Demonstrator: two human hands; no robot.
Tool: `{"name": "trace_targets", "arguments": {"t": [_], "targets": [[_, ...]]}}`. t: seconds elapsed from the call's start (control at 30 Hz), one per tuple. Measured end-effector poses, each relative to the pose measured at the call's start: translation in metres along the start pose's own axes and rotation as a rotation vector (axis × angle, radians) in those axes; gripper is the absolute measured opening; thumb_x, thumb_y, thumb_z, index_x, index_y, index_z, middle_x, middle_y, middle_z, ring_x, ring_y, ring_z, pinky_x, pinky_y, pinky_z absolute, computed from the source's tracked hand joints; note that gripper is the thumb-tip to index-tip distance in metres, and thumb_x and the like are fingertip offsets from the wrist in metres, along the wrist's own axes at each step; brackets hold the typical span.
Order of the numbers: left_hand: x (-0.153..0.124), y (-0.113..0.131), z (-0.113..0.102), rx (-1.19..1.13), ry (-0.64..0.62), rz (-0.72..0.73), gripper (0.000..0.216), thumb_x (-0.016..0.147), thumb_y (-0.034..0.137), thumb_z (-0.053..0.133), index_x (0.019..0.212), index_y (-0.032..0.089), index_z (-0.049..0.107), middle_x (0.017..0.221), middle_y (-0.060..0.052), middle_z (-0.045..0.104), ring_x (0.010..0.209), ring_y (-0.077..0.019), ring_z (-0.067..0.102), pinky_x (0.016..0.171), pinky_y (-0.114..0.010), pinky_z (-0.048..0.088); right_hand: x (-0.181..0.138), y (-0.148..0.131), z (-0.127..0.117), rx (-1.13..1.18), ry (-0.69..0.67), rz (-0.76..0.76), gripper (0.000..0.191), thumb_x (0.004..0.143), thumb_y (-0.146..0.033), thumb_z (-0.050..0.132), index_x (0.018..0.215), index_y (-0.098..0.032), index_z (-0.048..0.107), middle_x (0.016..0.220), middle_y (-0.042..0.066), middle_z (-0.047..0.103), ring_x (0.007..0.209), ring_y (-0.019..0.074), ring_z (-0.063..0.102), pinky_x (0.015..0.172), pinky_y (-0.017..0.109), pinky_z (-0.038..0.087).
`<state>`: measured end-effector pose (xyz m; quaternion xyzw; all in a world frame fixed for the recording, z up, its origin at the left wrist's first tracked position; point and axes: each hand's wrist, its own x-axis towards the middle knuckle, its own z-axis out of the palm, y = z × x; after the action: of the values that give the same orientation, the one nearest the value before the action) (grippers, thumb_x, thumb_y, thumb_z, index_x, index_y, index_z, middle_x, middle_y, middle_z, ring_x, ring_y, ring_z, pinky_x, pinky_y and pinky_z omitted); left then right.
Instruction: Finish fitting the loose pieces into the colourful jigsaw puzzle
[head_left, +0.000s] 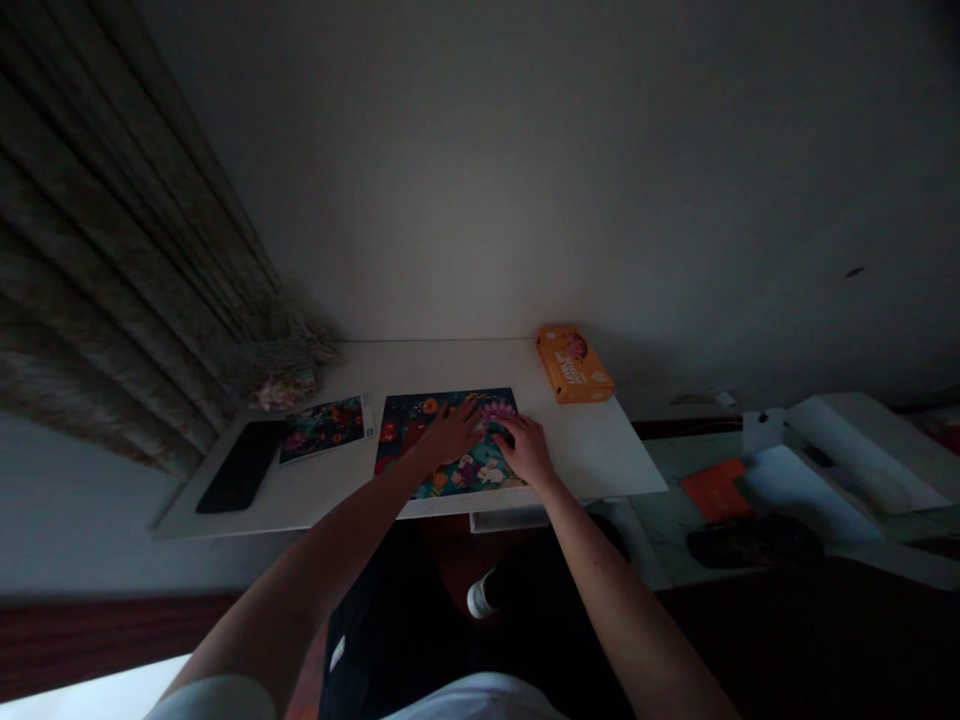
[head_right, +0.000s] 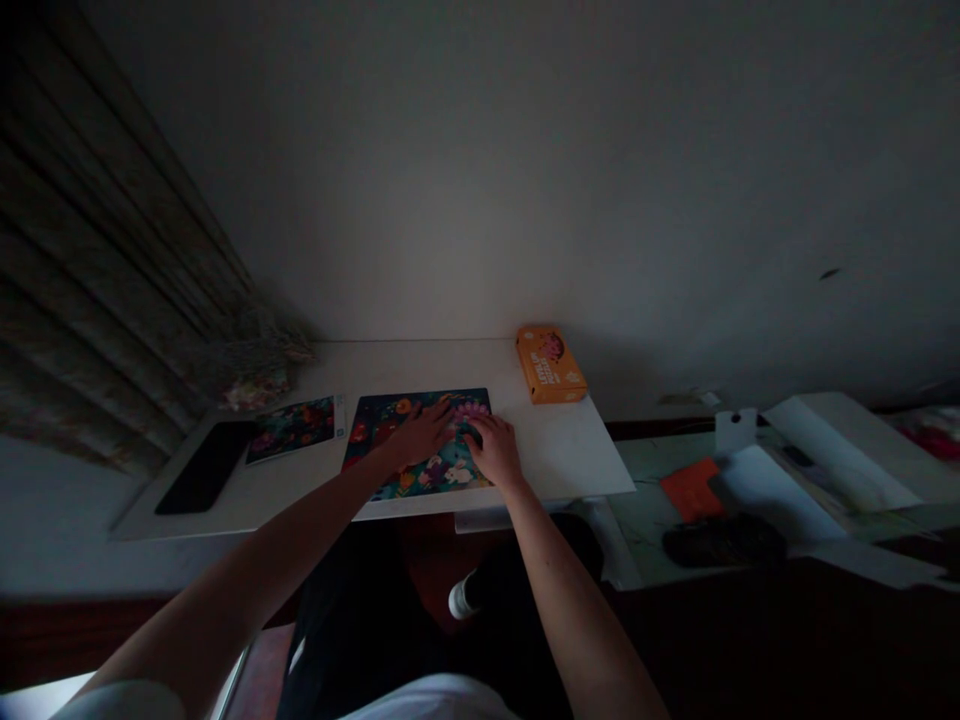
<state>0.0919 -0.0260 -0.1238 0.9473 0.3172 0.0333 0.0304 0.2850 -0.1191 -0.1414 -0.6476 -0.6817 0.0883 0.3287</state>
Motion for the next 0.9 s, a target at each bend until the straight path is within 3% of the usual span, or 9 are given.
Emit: {"name": "trace_targets", "arguments": {"t": [0.17, 0.47, 0.6, 0.77, 0.9], "targets": [[-0.006, 0.0, 0.004, 0.037, -0.01, 0.033, 0.059, 0.109, 0.048, 0.032, 0.161, 0.02, 0.04, 0.168, -0.016, 0.036, 0.158, -0.0325, 0.029, 0.125, -0.063, 0.026, 0.001, 0.002, 0.0, 0.025, 0.004, 0.001, 0.032, 0.095, -0.023, 0.063, 0.126, -0.027, 0.071, 0.128, 0.009, 0.073, 0.121, 0.0298, 0.063, 0.107, 0.048, 0.045], [-0.01, 0.0, 0.001, 0.006, 0.004, 0.02, 0.059, 0.109, 0.045, 0.031, 0.163, 0.022, 0.037, 0.169, -0.015, 0.035, 0.157, -0.0308, 0.032, 0.126, -0.061, 0.024, 0.001, 0.009, 0.001, 0.054, 0.047, 0.041, 0.034, 0.088, -0.023, 0.07, 0.121, -0.024, 0.068, 0.117, 0.01, 0.074, 0.113, 0.0294, 0.064, 0.103, 0.046, 0.046], [-0.034, 0.001, 0.002, -0.018, 0.067, -0.033, 0.057, 0.11, 0.044, 0.031, 0.164, 0.026, 0.034, 0.169, -0.011, 0.036, 0.158, -0.027, 0.03, 0.127, -0.058, 0.024, 0.0, 0.005, 0.001, 0.036, 0.064, 0.051, 0.037, 0.087, -0.026, 0.07, 0.124, -0.024, 0.067, 0.121, 0.012, 0.072, 0.116, 0.031, 0.063, 0.105, 0.048, 0.045], [-0.07, 0.004, 0.01, -0.022, 0.092, -0.145, 0.058, 0.108, 0.05, 0.038, 0.162, 0.03, 0.039, 0.167, -0.009, 0.04, 0.155, -0.0297, 0.036, 0.128, -0.059, 0.023, -0.002, 0.007, 0.006, -0.033, 0.064, 0.088, 0.032, 0.091, -0.025, 0.064, 0.123, -0.023, 0.069, 0.117, 0.014, 0.073, 0.114, 0.032, 0.063, 0.103, 0.05, 0.044], [-0.079, 0.009, 0.012, -0.017, 0.096, -0.162, 0.062, 0.108, 0.053, 0.036, 0.164, 0.027, 0.035, 0.168, -0.01, 0.038, 0.157, -0.0293, 0.033, 0.128, -0.06, 0.021, 0.0, 0.018, 0.011, 0.001, 0.082, 0.091, 0.031, 0.091, -0.024, 0.065, 0.122, -0.023, 0.069, 0.117, 0.013, 0.074, 0.113, 0.0305, 0.064, 0.101, 0.047, 0.047]]}}
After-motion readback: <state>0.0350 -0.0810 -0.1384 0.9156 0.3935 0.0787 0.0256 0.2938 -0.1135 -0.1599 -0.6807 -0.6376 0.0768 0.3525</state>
